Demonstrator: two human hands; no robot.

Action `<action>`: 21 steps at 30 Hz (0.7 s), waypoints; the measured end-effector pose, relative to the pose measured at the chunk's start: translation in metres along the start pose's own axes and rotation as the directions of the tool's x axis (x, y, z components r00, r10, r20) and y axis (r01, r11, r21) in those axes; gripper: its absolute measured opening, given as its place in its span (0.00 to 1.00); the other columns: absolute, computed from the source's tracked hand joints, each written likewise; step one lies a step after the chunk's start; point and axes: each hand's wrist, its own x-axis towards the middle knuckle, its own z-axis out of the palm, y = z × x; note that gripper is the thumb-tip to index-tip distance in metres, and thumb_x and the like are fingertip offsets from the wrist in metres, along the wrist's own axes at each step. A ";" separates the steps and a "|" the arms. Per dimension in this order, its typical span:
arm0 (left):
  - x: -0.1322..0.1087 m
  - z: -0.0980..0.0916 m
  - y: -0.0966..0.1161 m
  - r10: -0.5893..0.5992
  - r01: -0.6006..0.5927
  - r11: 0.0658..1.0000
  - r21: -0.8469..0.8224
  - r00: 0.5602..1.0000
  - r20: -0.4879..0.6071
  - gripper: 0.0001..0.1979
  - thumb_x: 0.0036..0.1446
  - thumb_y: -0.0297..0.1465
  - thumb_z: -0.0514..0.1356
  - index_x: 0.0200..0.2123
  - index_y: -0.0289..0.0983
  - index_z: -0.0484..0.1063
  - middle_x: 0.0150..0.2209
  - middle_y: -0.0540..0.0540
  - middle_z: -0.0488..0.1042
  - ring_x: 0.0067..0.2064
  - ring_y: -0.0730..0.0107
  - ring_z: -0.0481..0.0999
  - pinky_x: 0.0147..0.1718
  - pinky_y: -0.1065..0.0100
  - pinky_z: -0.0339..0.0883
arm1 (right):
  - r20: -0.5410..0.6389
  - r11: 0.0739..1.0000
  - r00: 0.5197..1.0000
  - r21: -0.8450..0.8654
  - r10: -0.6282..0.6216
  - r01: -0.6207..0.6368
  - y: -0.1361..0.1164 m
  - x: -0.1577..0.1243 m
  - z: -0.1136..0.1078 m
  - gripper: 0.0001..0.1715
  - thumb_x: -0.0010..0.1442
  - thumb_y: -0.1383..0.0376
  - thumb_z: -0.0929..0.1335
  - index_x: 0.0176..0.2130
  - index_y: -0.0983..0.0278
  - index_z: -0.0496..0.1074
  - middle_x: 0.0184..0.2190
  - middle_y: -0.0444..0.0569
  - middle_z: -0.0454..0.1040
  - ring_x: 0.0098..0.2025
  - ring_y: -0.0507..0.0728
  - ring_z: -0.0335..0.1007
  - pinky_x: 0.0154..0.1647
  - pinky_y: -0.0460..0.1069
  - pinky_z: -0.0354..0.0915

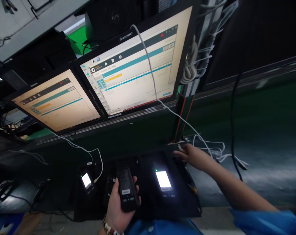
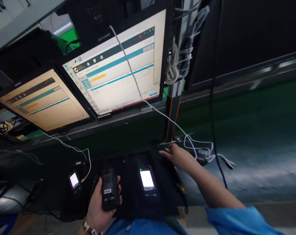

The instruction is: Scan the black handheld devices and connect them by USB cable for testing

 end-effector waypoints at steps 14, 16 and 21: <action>0.018 0.000 -0.015 0.076 -0.069 0.987 0.143 0.996 -0.044 0.14 0.61 0.35 0.58 0.34 0.30 0.75 0.29 0.42 0.79 0.30 0.70 0.78 0.28 0.71 0.72 | -0.114 0.610 0.677 0.343 -0.727 0.714 -0.134 -0.124 0.018 0.17 0.65 0.72 0.59 0.39 0.67 0.76 0.31 0.51 0.74 0.32 0.53 0.70 0.30 0.47 0.67; 0.019 -0.002 -0.016 0.120 -0.117 0.976 0.182 0.993 -0.010 0.14 0.52 0.37 0.66 0.34 0.31 0.76 0.31 0.42 0.79 0.31 0.69 0.78 0.31 0.70 0.72 | -0.090 0.644 0.693 0.300 -0.715 0.703 -0.133 -0.126 0.021 0.18 0.64 0.74 0.59 0.38 0.68 0.76 0.30 0.52 0.73 0.32 0.54 0.69 0.29 0.47 0.67; 0.015 0.001 -0.014 0.278 -0.263 0.893 0.365 0.961 0.011 0.24 0.39 0.43 0.73 0.37 0.34 0.75 0.33 0.44 0.80 0.34 0.66 0.79 0.37 0.65 0.73 | 0.070 0.743 0.749 0.221 -0.659 0.632 -0.137 -0.129 0.019 0.17 0.62 0.75 0.60 0.36 0.67 0.77 0.30 0.52 0.75 0.31 0.55 0.71 0.30 0.48 0.67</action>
